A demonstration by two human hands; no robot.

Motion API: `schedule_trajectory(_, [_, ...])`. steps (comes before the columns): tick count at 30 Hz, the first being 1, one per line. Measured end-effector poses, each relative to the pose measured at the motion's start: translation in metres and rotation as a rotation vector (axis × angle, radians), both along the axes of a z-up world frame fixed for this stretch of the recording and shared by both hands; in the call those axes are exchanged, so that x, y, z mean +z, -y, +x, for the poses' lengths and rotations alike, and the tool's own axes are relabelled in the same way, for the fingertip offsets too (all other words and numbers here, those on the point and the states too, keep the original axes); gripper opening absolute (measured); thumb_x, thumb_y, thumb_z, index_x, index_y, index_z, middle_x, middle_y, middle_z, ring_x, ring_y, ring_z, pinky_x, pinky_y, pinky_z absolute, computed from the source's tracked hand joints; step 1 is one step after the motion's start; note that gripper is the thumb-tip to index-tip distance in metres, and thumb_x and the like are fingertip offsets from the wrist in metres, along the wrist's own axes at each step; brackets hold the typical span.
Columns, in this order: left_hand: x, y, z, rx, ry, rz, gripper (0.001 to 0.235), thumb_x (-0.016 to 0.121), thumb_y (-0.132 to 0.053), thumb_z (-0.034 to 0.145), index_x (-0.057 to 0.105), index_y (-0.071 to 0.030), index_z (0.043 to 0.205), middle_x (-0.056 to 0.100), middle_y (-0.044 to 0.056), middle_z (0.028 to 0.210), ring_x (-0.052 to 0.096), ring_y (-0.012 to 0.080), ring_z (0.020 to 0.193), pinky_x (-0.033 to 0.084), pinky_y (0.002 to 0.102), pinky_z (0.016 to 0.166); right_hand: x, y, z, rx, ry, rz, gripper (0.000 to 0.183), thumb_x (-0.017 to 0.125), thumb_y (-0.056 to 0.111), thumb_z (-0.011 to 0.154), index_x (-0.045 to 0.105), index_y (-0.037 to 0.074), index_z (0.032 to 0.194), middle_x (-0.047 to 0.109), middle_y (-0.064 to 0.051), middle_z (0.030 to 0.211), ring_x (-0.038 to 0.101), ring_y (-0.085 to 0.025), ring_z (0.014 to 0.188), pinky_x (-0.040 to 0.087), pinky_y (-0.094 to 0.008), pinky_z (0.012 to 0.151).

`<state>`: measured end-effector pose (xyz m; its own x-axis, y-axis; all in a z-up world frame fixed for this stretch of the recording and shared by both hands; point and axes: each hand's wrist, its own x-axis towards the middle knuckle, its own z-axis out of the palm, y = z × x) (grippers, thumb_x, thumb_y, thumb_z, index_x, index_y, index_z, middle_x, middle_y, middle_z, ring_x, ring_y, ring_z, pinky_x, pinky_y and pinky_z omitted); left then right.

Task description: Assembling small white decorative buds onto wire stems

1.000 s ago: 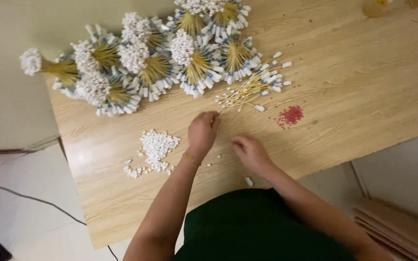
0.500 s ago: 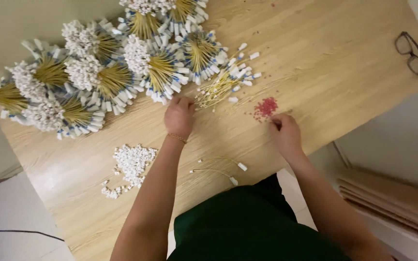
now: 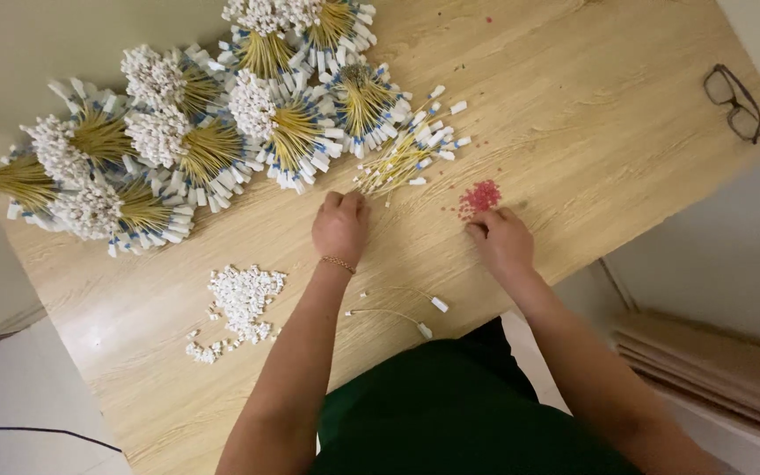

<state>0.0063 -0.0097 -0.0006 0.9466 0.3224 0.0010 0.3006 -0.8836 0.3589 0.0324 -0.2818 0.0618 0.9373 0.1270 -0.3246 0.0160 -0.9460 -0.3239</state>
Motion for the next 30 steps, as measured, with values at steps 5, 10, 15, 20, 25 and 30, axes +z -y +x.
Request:
schedule_trajectory(5, [0.008,-0.001,0.003,0.057,-0.032,-0.073,0.016,0.065,-0.032,0.082,0.067,-0.022,0.094,0.061,0.005,0.093,0.069,0.0309,0.083,0.058,0.042,0.071,-0.017,0.0,0.006,0.05,0.056,-0.085,0.025,0.061,0.034,0.093,0.068,0.014,0.106,0.064,-0.014,0.096,0.066,-0.034,0.096,0.054,-0.044,0.082])
schedule_trajectory(10, [-0.002,-0.006,0.005,0.085,-0.083,-0.129,0.023,0.065,-0.035,0.082,0.063,-0.024,0.102,0.059,0.004,0.098,0.069,0.0311,0.086,0.059,0.043,0.074,0.012,-0.007,-0.002,-0.029,-0.056,0.035,0.027,0.054,0.029,0.096,0.066,0.006,0.104,0.065,-0.02,0.095,0.065,-0.039,0.094,0.052,-0.048,0.079])
schedule_trajectory(15, [-0.008,-0.008,0.004,0.055,-0.092,-0.132,0.017,0.064,-0.033,0.083,0.067,-0.022,0.096,0.058,0.005,0.098,0.069,0.0324,0.084,0.059,0.044,0.071,0.006,0.001,-0.016,-0.034,0.027,0.341,0.019,0.064,0.015,0.089,0.065,-0.002,0.096,0.066,-0.027,0.084,0.067,-0.044,0.082,0.053,-0.05,0.068])
schedule_trajectory(20, [-0.01,-0.008,0.002,0.058,-0.056,-0.164,0.011,0.062,-0.03,0.085,0.066,-0.023,0.091,0.06,0.004,0.096,0.069,0.031,0.086,0.058,0.041,0.074,0.01,-0.017,-0.025,-0.353,-0.229,0.868,0.02,0.056,0.006,0.093,0.061,-0.003,0.11,0.06,-0.012,0.08,0.059,-0.016,0.063,0.054,-0.025,0.055])
schedule_trajectory(25, [0.014,-0.009,-0.014,0.072,0.139,-0.313,0.009,0.065,-0.024,0.083,0.064,-0.02,0.091,0.067,0.004,0.083,0.07,0.0258,0.082,0.057,0.038,0.07,0.025,-0.038,-0.031,-0.287,-0.303,1.094,0.014,0.057,0.005,0.094,0.063,-0.003,0.103,0.057,-0.009,0.072,0.06,-0.015,0.061,0.055,-0.025,0.054])
schedule_trajectory(30, [0.077,-0.007,-0.049,0.329,0.185,-1.054,0.014,0.07,-0.015,0.087,0.07,-0.008,0.099,0.071,0.009,0.082,0.068,0.0154,0.069,0.058,0.025,0.06,0.062,-0.064,-0.045,-0.242,-0.367,1.207,0.011,0.061,0.005,0.091,0.063,-0.003,0.1,0.06,-0.009,0.069,0.063,-0.014,0.06,0.054,-0.022,0.055])
